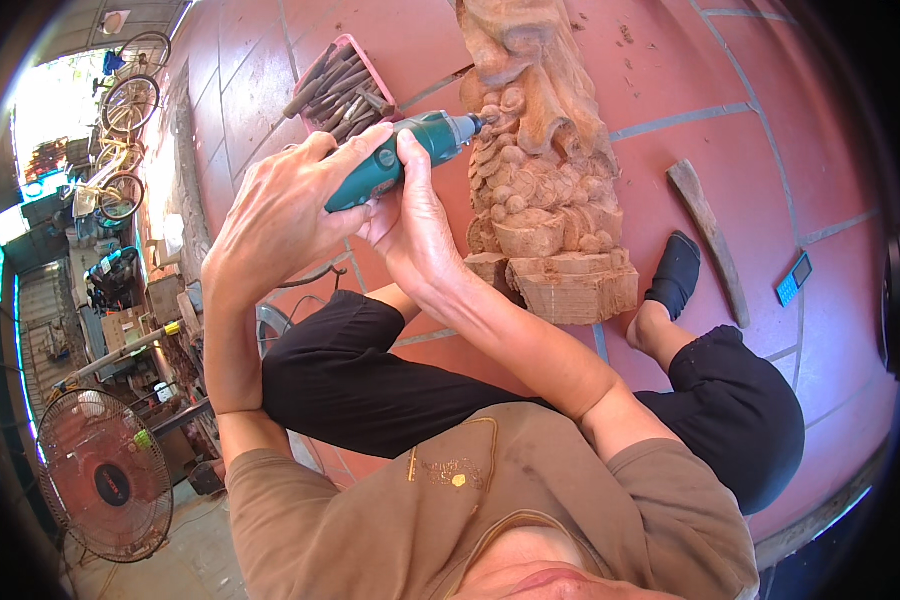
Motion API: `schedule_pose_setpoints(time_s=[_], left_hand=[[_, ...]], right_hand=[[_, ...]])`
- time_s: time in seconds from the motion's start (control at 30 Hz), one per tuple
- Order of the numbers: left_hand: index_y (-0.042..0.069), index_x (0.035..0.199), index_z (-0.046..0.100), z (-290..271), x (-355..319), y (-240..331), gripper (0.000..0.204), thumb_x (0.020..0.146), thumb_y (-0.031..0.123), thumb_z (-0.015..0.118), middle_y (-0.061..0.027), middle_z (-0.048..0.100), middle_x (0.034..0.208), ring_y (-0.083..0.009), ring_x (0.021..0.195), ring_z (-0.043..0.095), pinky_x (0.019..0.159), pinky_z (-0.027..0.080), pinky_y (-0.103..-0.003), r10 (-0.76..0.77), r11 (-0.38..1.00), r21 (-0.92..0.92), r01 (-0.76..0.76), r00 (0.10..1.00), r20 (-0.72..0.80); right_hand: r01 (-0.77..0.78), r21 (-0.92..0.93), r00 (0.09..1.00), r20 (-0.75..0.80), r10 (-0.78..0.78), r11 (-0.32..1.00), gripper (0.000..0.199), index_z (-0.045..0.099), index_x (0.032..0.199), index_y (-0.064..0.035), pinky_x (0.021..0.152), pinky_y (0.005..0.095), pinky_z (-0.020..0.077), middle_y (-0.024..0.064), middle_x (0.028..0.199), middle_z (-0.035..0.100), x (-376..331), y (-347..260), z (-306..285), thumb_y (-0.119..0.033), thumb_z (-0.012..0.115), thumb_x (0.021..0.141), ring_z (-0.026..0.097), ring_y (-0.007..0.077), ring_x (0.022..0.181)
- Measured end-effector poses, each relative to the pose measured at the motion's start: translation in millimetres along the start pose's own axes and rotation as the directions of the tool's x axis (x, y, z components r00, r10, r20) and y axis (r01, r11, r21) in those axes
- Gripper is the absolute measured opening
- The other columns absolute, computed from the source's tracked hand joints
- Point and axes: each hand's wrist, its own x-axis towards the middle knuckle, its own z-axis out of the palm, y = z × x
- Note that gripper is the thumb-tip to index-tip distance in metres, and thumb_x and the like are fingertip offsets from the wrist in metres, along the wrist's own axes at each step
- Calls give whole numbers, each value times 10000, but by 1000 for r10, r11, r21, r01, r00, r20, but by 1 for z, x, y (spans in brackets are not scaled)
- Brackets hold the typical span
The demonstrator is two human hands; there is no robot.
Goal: The person uses a handheld rotary tool to carve detailed patterns into a large piece of wood. They hold the tool with both hands and work steadily on the surface, creating textured relief features.
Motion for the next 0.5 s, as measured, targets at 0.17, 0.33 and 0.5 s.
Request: schedule_pose_setpoints(time_s=[0.17,0.33,0.5], left_hand=[[149,1385,580,1,-2,0,658,734,103,664,-156,603,874,-375,772,631,716,507,-447,-10,1000,9,10,1000,15],[146,1375,591,2,-5,-2,659,724,92,672,-155,602,861,-367,755,634,707,510,-441,-3,1000,2,3,1000,-3],[146,1377,590,2,-7,-4,664,720,92,669,-155,599,855,-368,749,634,706,510,-440,5,1000,-12,-5,1000,-11]], right_hand=[[-21,5,1000,-5,21,1000,454,512,1230,-148,785,305,570,-11,1073,581,-2,1,-1,-540,537,1002,603,81,995],[-40,23,999,-16,41,999,475,507,1243,-142,793,327,572,-5,1095,582,-3,4,-1,-548,538,999,603,97,1017],[-45,22,999,-1,45,999,493,509,1245,-137,813,350,571,0,1108,598,-4,5,-1,-561,537,995,612,103,1033]])
